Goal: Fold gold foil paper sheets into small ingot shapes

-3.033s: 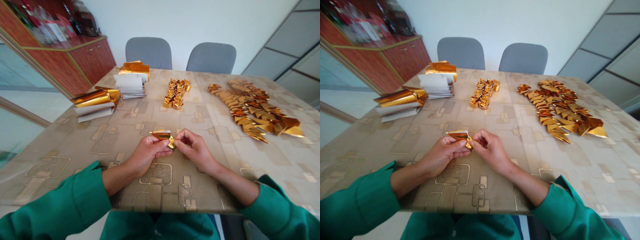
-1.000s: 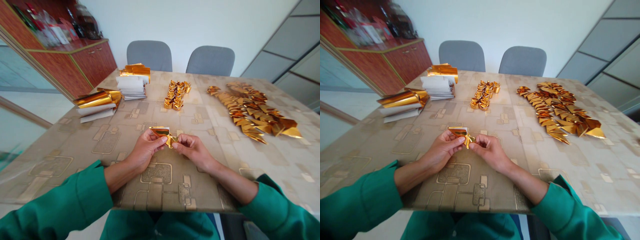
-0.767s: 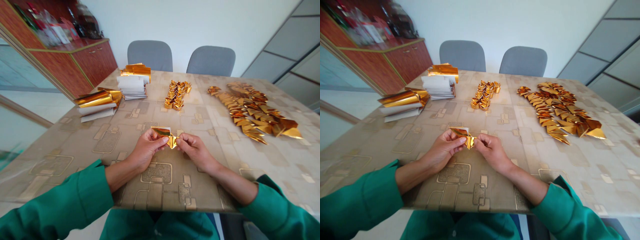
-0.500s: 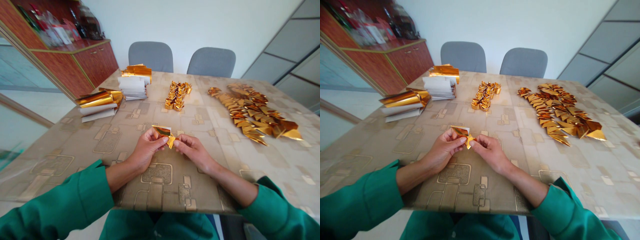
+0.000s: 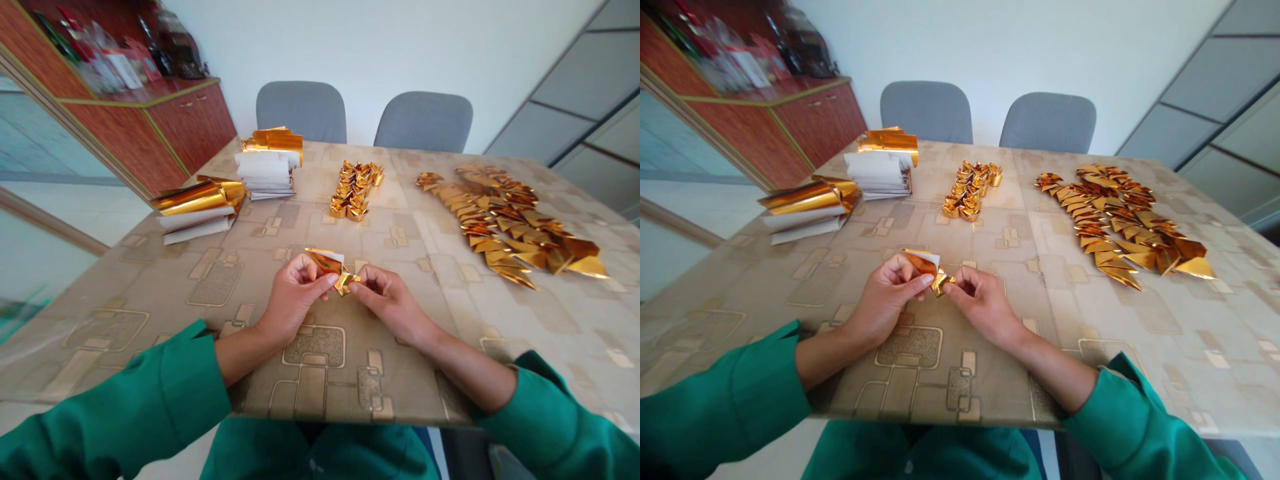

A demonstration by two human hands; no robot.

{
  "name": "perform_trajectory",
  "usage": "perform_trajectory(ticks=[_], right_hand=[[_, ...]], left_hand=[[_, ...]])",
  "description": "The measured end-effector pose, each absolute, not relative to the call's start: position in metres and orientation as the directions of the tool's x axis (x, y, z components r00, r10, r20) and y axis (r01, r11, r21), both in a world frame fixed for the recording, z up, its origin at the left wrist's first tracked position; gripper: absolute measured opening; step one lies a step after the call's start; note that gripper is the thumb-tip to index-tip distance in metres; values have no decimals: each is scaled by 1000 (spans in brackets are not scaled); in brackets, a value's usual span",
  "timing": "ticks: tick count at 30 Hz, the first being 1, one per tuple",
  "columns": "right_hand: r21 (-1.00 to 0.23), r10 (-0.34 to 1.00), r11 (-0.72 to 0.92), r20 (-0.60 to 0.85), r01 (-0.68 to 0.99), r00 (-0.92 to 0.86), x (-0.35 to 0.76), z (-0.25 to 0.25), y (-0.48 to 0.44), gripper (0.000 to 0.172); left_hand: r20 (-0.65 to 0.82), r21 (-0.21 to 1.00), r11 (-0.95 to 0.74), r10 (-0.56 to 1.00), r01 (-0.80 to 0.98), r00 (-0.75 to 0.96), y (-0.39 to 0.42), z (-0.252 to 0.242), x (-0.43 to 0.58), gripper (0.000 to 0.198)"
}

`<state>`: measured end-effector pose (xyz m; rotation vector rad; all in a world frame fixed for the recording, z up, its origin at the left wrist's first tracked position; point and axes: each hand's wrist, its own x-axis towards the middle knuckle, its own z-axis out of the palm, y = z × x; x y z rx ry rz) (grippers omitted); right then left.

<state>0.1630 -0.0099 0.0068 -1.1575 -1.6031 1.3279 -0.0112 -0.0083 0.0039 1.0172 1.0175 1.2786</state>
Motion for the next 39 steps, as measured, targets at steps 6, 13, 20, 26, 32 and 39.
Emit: perform_trajectory(ticks=[6, 13, 20, 26, 32, 39], right_hand=[[-993, 941, -12, -52, 119, -335, 164, 4, -9, 40], [-988, 928, -16, -73, 156, -365, 160, 9, -10, 38], [-973, 934, 70, -13, 219, -357, 154, -2, -11, 28], [-986, 909, 39, -33, 164, -415, 160, 5, -10, 33], [-988, 924, 0, -58, 152, -377, 165, 6, -8, 40], [-987, 916, -104, -142, 119, -375, 169, 9, -6, 43]], left_hand=[[18, 978, -11, 999, -209, 30, -7, 6, -10, 23], [17, 972, -8, 999, -236, 38, -9, 6, -9, 20], [31, 975, -18, 998, -220, 58, -11, 2, -7, 16], [44, 984, -33, 997, -174, 57, -9, 2, -10, 11], [56, 996, -49, 993, -72, 105, -8, 1, -13, 14], [350, 875, -409, 904, 259, 246, -5, -3, -21, 24]])
